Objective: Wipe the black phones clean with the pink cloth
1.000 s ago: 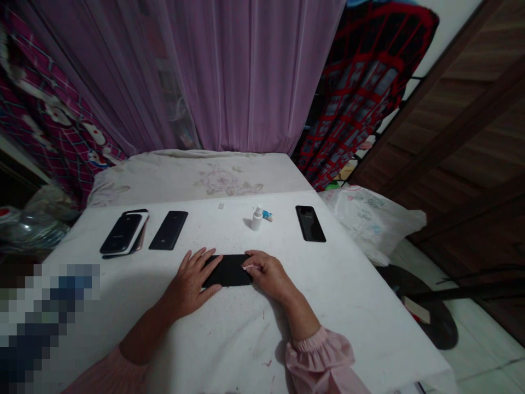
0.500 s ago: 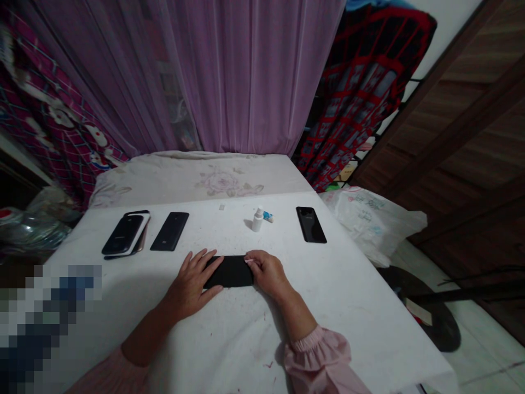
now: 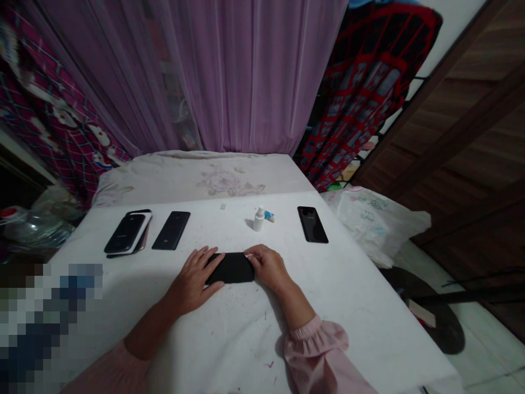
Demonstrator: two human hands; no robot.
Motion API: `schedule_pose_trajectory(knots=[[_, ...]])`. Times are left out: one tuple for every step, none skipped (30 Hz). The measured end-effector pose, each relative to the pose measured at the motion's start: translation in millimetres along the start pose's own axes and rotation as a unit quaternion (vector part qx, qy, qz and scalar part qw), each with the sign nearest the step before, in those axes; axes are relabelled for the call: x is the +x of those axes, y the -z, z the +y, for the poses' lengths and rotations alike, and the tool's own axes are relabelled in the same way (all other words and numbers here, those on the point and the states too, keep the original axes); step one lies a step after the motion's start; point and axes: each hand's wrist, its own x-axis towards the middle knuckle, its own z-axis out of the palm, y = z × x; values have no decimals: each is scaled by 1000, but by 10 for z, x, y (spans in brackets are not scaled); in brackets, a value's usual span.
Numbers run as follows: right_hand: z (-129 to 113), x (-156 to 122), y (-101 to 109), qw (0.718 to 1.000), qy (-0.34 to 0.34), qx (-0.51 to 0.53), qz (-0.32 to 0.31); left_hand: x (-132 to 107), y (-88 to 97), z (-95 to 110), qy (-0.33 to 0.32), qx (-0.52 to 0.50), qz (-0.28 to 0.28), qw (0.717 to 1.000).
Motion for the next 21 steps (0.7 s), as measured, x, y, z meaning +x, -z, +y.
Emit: schedule_pose_trajectory(knots=[[1, 54, -18, 1000, -8, -19, 11, 22, -17, -17, 5, 1, 2, 1000], [1, 110, -32, 999, -12, -35, 21, 51, -35, -40, 11, 3, 2, 1000], [0, 166, -42, 998, -12, -47, 29, 87, -51, -68, 17, 7, 1, 1000], [0, 222, -49, 998, -13, -55, 36, 129, -65, -101, 22, 10, -2, 1000], [0, 274, -55, 997, -17, -59, 41, 175, -76, -135, 26, 14, -8, 1000], [2, 322, -60, 997, -22, -60, 45, 222, -82, -169, 30, 17, -15, 999], [6, 362, -65, 997, -28, -57, 47, 268, -85, -200, 34, 18, -22, 999], [11, 394, -69, 997, -35, -53, 48, 308, -85, -226, 37, 19, -29, 999], [19, 417, -71, 997, -40, -48, 49, 341, -83, -246, 40, 20, -35, 998], [28, 430, -70, 997, -44, -41, 48, 364, -81, -258, 42, 19, -39, 998], [40, 433, -64, 997, -46, -33, 47, 378, -79, -264, 44, 19, -41, 998], [52, 425, -53, 998, -44, -24, 43, 383, -79, -264, 45, 18, -40, 998], [66, 409, -34, 999, -37, -11, 35, 380, -81, -260, 45, 17, -35, 998], [80, 386, -9, 999, -22, 3, 23, 373, -84, -255, 44, 16, -28, 999], [92, 357, 22, 1000, -1, 20, 4, 362, -87, -249, 42, 16, -22, 999], [103, 326, 57, 999, 22, 38, -18, 351, -92, -244, 40, 16, -17, 999], [111, 294, 93, 997, 42, 54, -43, 341, -97, -241, 37, 16, -14, 999], [116, 265, 127, 994, 57, 67, -67, 334, -101, -238, 34, 14, -12, 999], [118, 240, 155, 991, 66, 74, -86, 329, -106, -236, 33, 12, -12, 999], [118, 221, 174, 990, 69, 77, -99, 327, -110, -232, 32, 9, -12, 999], [115, 209, 182, 989, 70, 74, -103, 326, -114, -226, 33, 7, -11, 999]])
